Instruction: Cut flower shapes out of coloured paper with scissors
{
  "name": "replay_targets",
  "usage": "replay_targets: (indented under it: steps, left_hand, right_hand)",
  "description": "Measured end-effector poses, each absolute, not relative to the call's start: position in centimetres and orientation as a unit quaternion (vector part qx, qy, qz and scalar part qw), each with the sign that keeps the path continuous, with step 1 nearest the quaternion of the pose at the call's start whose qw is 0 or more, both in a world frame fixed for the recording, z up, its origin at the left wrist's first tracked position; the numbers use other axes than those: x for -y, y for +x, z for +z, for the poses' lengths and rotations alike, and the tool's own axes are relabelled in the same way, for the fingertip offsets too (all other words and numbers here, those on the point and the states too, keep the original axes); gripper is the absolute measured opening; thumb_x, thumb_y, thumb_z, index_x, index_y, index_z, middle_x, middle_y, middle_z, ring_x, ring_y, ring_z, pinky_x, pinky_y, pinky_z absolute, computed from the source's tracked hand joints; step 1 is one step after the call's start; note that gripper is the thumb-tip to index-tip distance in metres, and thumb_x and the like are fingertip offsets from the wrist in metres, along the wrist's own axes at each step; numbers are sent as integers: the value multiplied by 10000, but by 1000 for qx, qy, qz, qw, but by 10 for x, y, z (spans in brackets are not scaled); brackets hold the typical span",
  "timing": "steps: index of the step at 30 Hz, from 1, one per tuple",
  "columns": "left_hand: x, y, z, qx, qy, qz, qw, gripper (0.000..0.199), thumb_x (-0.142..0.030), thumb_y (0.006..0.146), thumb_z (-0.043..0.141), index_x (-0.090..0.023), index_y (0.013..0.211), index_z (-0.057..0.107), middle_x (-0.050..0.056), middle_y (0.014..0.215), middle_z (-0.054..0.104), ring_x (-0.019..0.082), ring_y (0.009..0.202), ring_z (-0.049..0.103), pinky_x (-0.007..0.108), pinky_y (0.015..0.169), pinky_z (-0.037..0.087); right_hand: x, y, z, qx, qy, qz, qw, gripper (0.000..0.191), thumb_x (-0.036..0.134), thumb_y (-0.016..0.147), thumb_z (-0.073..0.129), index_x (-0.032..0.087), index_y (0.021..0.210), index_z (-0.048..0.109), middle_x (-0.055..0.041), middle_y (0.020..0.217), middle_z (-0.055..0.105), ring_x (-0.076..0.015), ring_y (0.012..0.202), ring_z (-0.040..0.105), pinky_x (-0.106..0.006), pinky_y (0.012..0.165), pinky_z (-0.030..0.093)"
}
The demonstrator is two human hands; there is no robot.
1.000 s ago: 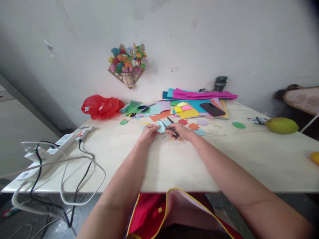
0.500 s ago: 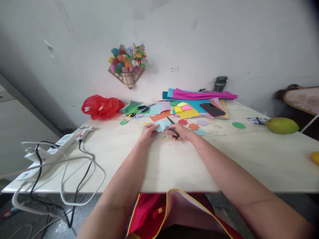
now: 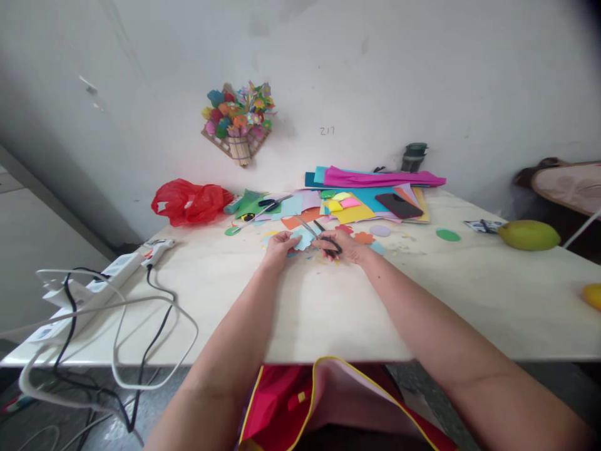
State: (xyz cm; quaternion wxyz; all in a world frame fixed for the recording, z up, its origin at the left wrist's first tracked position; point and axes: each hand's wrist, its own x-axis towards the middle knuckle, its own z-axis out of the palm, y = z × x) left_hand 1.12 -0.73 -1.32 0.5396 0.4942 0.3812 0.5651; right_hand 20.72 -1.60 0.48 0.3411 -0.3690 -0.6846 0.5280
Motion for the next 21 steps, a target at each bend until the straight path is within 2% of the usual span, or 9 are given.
replay_targets:
  steps: [5,10,14,21]
  left_hand:
    - [5,10,-16,-379,528,539,535,359,-397,497,810,-149,623,583,-17,537,602,104,481,546,232,517,434]
    - [7,11,-16,-383,553,513,533,329,-365,491,818,-149,652,628,-10,554,624,105,485,547,225,507,429]
    - [10,13,-14,-386,567,484,544,308,-332,484,824,-142,628,629,2,560,631,111,502,563,223,523,435]
    - [11,14,-15,-358,575,448,584,309,-341,526,806,-124,695,665,47,669,678,129,561,603,239,578,467]
  right_hand:
    - [11,204,3,640,-380,523,416,336,265,609,742,132,876,586,26,560,587,-75,452,529,-163,400,362]
    - [14,200,8,601,-383,523,467,402,221,513,767,149,852,564,50,553,572,-93,499,547,-199,481,419]
    - [15,197,9,598,-385,506,489,361,162,514,714,161,840,559,50,567,582,-101,524,554,-225,540,448]
    - [9,188,4,601,-400,459,517,333,125,524,629,179,846,559,80,531,520,-103,512,529,-226,519,437]
